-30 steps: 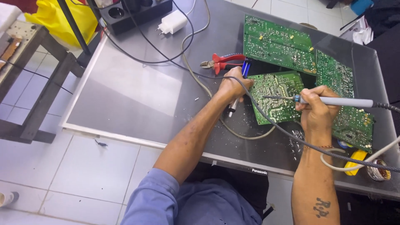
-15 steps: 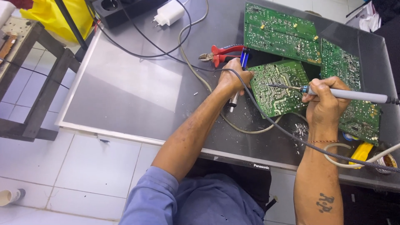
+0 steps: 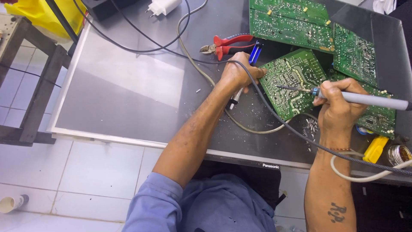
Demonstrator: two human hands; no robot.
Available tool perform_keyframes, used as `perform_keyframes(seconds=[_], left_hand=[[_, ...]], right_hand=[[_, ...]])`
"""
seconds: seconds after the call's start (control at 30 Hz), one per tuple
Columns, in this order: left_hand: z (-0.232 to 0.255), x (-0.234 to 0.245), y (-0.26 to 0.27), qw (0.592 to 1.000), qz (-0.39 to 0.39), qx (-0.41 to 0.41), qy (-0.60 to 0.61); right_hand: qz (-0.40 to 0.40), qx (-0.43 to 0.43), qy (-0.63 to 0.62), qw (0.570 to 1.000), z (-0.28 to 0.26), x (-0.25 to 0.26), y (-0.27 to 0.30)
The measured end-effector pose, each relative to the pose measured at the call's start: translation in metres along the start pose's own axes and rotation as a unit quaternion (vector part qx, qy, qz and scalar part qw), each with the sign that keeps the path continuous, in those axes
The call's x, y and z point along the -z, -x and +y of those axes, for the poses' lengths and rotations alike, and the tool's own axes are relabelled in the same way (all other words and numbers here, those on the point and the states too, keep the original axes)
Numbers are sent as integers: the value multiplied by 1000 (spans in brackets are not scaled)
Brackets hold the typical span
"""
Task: Soldering and desoldering components on a printed circuit board using a soldering iron and a desoldering pump.
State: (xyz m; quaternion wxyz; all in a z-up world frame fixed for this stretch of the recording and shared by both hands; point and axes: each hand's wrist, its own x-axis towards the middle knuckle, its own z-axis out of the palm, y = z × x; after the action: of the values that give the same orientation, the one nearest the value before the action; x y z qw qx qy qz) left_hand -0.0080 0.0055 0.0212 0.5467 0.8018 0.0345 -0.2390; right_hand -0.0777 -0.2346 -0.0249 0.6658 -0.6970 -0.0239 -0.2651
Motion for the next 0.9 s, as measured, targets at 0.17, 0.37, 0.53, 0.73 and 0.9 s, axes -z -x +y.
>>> perform_keyframes(seconds=[0.17,0.37,0.53,0.73,0.9], left_hand=[[-4,0,0,999,3,-17,32],[10,13,20,995,-12,17,94],[6,13,13,992,-24,27,124],[1,2,1,997,8,3,78],[-2,1,-2,999,5,13,42]], right_hand=[[13,20,10,1000,8,4,10],[19,7,1,1000,13,5,13],[2,4,-3,1000,14,3,12],[26,9,-3,1000,18,-4,10],[13,11,0,1000,24,-5,11]])
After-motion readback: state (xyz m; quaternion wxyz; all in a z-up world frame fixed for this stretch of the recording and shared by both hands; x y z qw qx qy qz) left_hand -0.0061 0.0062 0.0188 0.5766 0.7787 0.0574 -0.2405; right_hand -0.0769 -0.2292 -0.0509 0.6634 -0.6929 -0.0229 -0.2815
